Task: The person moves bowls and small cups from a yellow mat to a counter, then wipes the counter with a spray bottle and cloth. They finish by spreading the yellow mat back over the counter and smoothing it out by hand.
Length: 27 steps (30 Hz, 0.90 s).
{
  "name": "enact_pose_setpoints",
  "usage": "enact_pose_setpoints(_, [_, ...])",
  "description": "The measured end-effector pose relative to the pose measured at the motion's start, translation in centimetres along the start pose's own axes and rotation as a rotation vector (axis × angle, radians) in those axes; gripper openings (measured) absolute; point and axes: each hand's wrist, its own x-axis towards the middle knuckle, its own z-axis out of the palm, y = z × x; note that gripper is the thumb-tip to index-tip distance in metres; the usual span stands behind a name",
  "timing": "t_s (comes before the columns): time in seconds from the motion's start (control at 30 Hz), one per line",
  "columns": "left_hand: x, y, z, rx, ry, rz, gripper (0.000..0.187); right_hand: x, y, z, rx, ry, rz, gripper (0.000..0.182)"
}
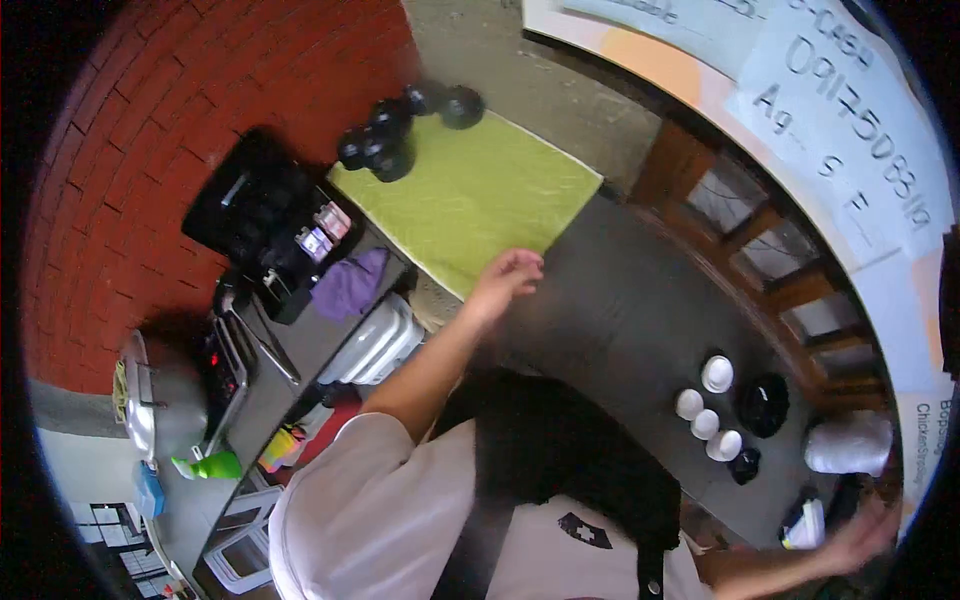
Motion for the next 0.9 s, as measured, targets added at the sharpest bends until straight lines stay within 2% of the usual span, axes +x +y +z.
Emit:
enact_pose_setpoints(0.07, [1.3,2.9,-4.1,0.022,0.082,0.037,0.023,1.4,-5.9,-3.2,0.032,0.212,-0.033,0.038])
enact_pose_setpoints(0.1, [1.9,4.4,-6.4,0.03,0.158,0.077,0.024,0.8,-8.2,-3.7,0.045,0.239,-0.029,0.037])
enact_pose_setpoints(0.17, [3.3,6.2,-11.4,0.04,0.227,0.104,0.023,-3.7,-12.5,-1.3,0.078,0.148,-0.004,0.035])
enact_pose_setpoints(0.23, [5.7,7.3,-16.8,0.031,0.279,0.166,0.021,-10.6,-16.5,2.9,0.129,-0.114,0.071,0.034])
enact_pose_setpoints(0.37, [8.0,10.4,-25.2,0.027,0.392,0.215,0.019,-27.4,-21.6,12.1,0.092,-0.835,0.265,0.031])
enact_pose_setpoints(0.43, [9.0,11.6,-28.6,0.044,0.467,0.192,0.018,-35.1,-21.4,14.9,-0.059,-1.09,0.289,0.03])
enact_pose_setpoints(0.53, [11.3,11.9,-33.8,0.077,0.556,0.196,0.016,-42.9,-19.7,17.4,-0.313,-1.288,0.258,0.029])
enact_pose_setpoints(0.63, [13.7,12.1,-37.9,0.168,0.634,0.177,0.014,-47.5,-17.6,18.9,-0.509,-1.375,0.219,0.027])
enact_pose_setpoints(0.7, [15.0,12.8,-38.9,0.108,0.66,0.182,0.013,-49.4,-15.7,19.6,-0.599,-1.397,0.2,0.027])
enact_pose_setpoints(0.83, [16.7,13.5,-40.9,0.22,0.696,0.172,0.015,-53.2,-13.2,21.6,-0.684,-1.457,0.159,0.025])
enact_pose_setpoints(0.9, [19.9,11.8,-44.0,0.273,0.661,0.17,0.015,-55.1,-11.5,22.2,-0.709,-1.477,0.149,0.025])
